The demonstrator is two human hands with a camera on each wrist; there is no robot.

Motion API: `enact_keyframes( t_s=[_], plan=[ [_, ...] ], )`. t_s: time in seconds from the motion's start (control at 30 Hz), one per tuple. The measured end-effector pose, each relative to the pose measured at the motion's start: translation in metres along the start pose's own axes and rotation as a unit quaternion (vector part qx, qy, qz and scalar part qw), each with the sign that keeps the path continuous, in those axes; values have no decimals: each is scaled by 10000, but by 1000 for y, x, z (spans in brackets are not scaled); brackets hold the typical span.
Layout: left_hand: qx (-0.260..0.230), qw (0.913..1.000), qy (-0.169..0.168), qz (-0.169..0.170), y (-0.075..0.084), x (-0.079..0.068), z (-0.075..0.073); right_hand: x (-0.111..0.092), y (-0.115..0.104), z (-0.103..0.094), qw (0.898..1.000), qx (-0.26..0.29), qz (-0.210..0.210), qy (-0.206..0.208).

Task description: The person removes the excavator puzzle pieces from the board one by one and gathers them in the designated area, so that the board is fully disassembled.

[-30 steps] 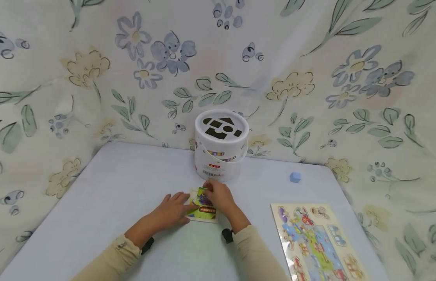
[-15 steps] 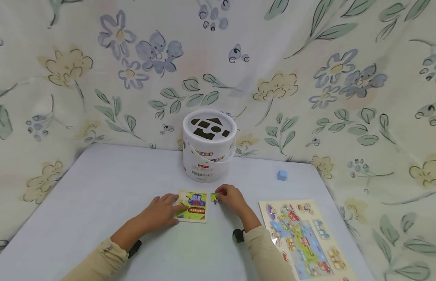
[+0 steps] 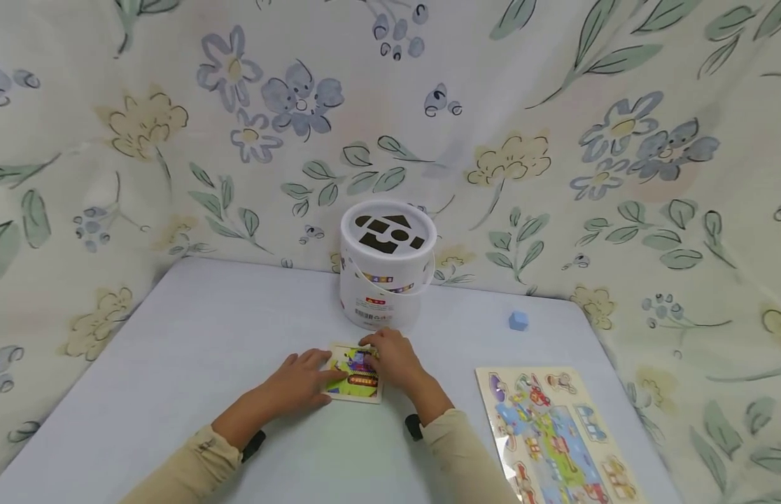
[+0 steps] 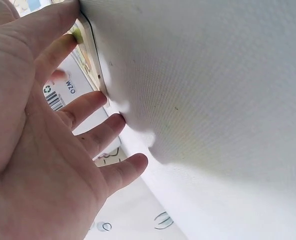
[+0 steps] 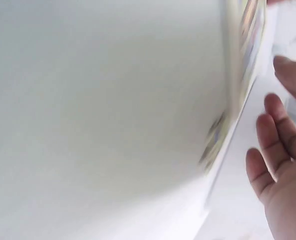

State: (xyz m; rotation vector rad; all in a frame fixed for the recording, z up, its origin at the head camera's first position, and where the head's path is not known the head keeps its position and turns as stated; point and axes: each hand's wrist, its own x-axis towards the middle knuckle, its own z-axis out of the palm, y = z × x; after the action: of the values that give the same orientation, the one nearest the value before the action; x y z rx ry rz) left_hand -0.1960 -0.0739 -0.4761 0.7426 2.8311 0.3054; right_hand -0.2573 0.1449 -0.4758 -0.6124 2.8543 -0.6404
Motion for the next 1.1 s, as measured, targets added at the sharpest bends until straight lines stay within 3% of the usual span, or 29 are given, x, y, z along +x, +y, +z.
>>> enact_keyframes(
  t_s=[0.1,0.27,0.47,0.77,1.1],
  plan=[
    [29,10000,30,69,1,1,2,3,-9,5,9977,-398,-437,-326],
    [16,9999,-26,133,3,3,3,4,-10,7,9954,-669,-495,-479],
    [151,9998,-8,117,4,2,-1,10,-11,2,9953,-570,-643,-440],
    [240,9996,39,175,5,-3,-4,16,-8,-4,9943,-258,-700,-760],
    [293,9994,82,143,2,-4,-4,22,-8,0,9935,-330,-937,-548]
  ],
)
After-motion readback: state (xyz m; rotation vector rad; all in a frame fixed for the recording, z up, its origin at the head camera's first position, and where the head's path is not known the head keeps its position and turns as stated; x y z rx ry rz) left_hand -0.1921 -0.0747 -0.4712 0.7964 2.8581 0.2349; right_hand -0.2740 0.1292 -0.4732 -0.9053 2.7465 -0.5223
